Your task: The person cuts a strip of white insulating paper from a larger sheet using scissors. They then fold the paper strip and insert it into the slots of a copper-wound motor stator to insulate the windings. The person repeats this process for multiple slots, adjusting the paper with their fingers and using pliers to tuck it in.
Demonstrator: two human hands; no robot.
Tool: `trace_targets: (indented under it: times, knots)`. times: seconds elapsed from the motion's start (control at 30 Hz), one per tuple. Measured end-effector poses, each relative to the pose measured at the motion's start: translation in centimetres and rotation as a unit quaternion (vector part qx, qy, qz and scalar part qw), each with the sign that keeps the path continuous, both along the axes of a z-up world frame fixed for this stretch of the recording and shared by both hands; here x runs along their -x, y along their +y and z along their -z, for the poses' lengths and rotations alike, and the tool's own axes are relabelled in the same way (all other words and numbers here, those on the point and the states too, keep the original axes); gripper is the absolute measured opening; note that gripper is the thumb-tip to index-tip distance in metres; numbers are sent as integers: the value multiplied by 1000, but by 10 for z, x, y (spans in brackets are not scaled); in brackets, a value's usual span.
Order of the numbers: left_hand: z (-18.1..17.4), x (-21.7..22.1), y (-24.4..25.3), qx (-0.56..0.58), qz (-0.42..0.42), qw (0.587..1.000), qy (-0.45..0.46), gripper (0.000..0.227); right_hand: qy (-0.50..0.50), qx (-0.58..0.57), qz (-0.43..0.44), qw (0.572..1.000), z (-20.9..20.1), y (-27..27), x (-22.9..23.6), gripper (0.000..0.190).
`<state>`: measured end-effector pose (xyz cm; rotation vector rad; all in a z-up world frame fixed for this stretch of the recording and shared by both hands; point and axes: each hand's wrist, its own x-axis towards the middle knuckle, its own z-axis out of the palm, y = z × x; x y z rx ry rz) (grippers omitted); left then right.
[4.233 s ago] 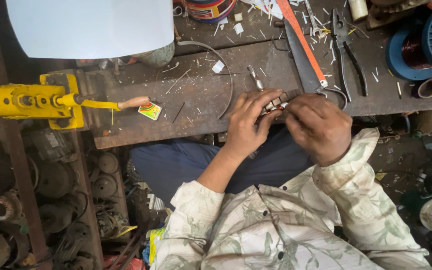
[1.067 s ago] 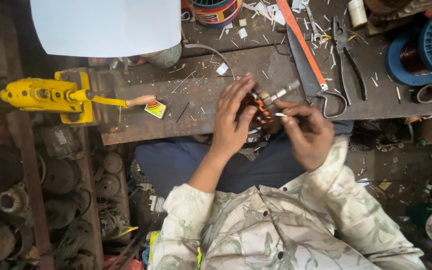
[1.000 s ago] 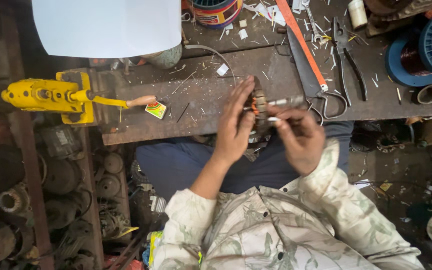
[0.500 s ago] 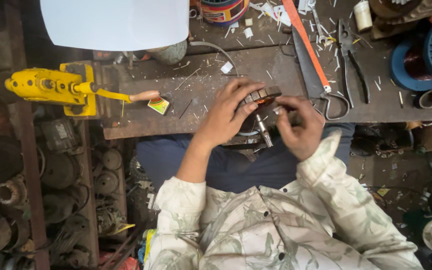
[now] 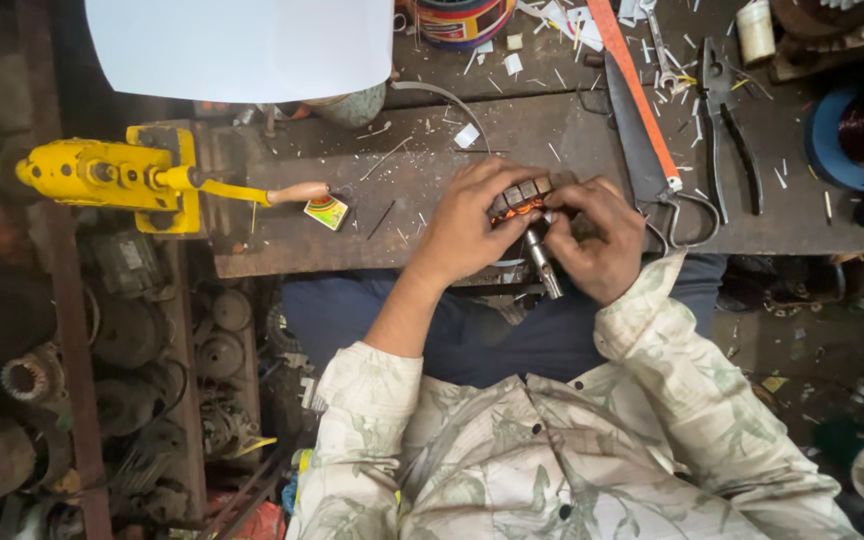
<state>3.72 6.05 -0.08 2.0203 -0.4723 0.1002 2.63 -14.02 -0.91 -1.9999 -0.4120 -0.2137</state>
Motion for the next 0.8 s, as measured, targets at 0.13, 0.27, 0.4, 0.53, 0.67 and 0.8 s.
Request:
trace_targets:
  times: [0.13, 0.27, 0.4, 0.53, 0.67, 0.8]
  knots:
    - [3, 0, -1, 21, -18, 999, 27, 44, -56, 30, -33, 997, 6, -3, -7, 24]
    - [9, -1, 0, 7, -13, 1000, 20, 42, -119, 35, -39, 991, 13, -1, -6, 28]
    - [9, -12, -5, -22, -9, 1000, 0, 43, -128, 61, -21, 990, 7, -3, -8, 28]
    - [5, -9, 5, -72, -45, 991, -106, 62, -137, 67, 1, 988, 0, 9, -4, 27]
    - [13, 14, -10, -54, -142, 973, -172, 54, -113, 100, 25, 988, -5, 10, 7, 30]
    - [21, 20, -17, -40, -173, 954, -241, 40, -119, 98, 26, 988, -9, 15, 9, 32]
